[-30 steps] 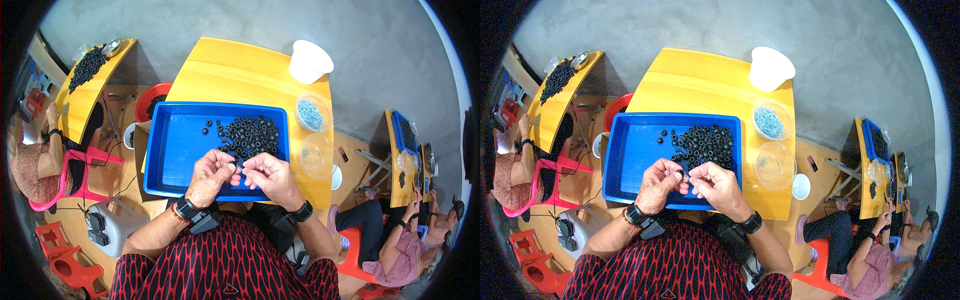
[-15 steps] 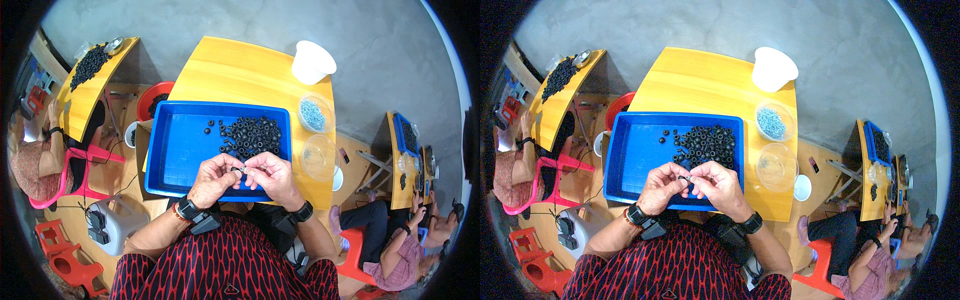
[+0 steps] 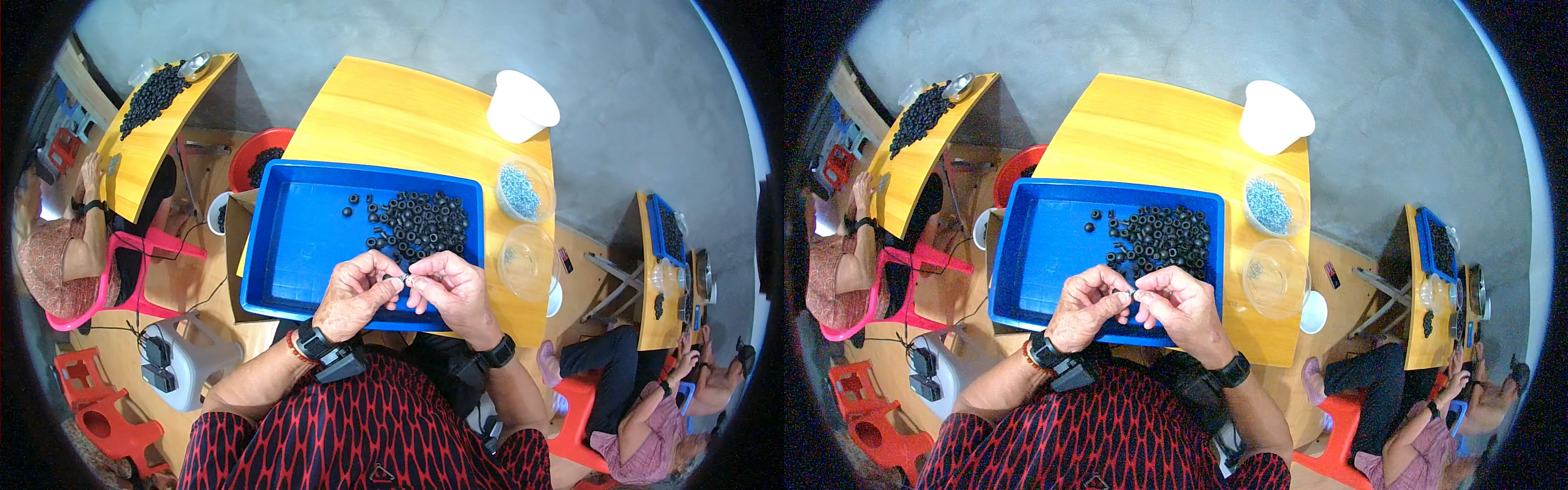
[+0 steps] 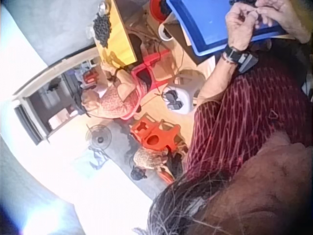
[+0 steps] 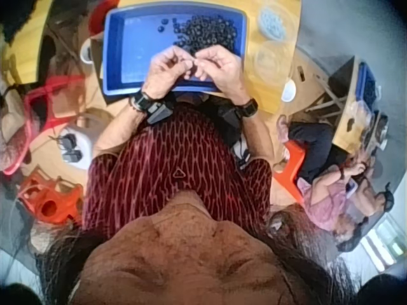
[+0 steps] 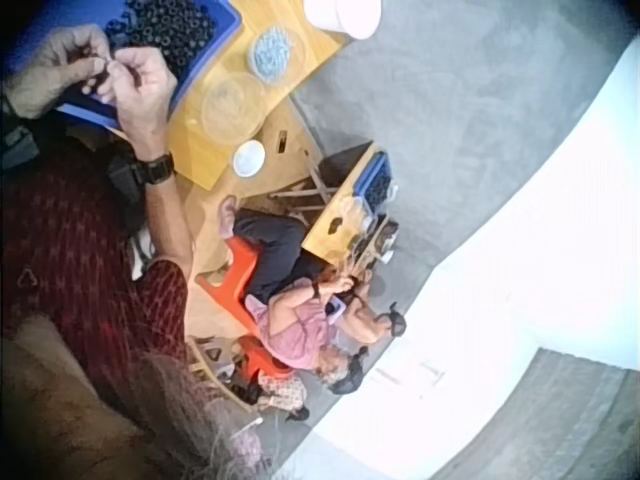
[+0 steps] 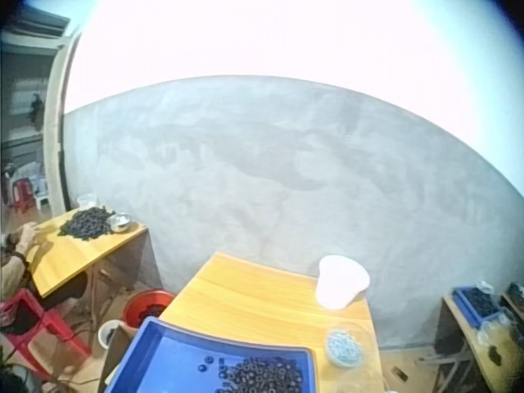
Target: Sorting small black gaskets and assembling them with metal pins.
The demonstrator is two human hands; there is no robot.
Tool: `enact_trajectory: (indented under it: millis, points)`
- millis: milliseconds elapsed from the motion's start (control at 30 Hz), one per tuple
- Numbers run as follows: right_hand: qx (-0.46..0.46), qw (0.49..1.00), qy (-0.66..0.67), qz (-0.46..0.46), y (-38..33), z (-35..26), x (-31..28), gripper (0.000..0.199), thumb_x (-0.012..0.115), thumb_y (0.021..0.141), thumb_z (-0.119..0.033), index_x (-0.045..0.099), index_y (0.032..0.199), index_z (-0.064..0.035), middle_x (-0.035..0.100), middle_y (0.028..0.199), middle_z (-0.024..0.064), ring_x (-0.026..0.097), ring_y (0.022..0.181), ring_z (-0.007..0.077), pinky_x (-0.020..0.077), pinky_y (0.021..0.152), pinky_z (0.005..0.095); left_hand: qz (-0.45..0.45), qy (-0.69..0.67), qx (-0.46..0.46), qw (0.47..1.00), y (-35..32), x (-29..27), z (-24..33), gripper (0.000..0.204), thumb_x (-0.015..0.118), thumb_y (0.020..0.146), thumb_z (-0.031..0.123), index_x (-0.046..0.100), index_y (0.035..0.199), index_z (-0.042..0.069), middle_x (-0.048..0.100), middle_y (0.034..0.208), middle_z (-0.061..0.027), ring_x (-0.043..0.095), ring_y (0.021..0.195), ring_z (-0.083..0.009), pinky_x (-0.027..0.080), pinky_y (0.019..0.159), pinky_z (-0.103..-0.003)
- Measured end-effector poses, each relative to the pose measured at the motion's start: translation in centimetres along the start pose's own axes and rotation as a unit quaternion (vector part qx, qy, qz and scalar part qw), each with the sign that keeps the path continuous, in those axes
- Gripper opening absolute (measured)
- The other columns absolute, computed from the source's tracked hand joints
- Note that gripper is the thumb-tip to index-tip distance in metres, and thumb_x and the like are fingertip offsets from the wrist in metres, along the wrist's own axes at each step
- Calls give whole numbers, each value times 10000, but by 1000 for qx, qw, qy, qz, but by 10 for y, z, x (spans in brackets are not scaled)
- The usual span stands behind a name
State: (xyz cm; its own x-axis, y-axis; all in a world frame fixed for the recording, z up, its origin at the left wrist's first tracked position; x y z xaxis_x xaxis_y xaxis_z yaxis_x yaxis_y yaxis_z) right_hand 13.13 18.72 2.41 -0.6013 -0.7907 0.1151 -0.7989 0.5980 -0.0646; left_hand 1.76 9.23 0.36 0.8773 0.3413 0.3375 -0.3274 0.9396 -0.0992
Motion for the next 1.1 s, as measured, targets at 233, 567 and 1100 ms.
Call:
enact_trajectory:
  millis: [233,567,1100]
  points:
    - [1,999,41,-2,1,8,0,115,633,916,21,612,1029,22,679,857,99,667,687,128,559,581,248,-4,-16,4,1000,-1,0,1,74,662,923,49,608,962,16,644,847,-45,603,712,-103,518,647,-246]
    - [-2,998,64,3,0,8,0,120,627,921,22,599,1039,20,680,875,109,673,703,136,570,605,253,1,18,-1,1000,-1,0,0,73,662,922,41,607,961,13,644,848,-44,603,716,-101,518,649,-246]
    - [8,999,48,-10,0,7,0,61,631,930,-16,638,985,9,686,819,95,672,693,128,570,605,250,10,18,-12,1000,0,1,1,45,637,921,21,601,947,11,641,830,-44,608,700,-101,524,641,-245]
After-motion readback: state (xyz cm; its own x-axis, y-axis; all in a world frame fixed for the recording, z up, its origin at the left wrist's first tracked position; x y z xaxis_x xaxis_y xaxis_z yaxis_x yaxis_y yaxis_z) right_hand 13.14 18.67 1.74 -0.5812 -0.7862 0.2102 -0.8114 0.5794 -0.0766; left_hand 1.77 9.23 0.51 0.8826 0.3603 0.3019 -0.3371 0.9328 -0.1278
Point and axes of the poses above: each hand's wrist, its own y-axis towards the middle knuckle, its own x-axis out of the palm, z = x × y, the point moved 7 cm from there along y, towards the middle knuckle
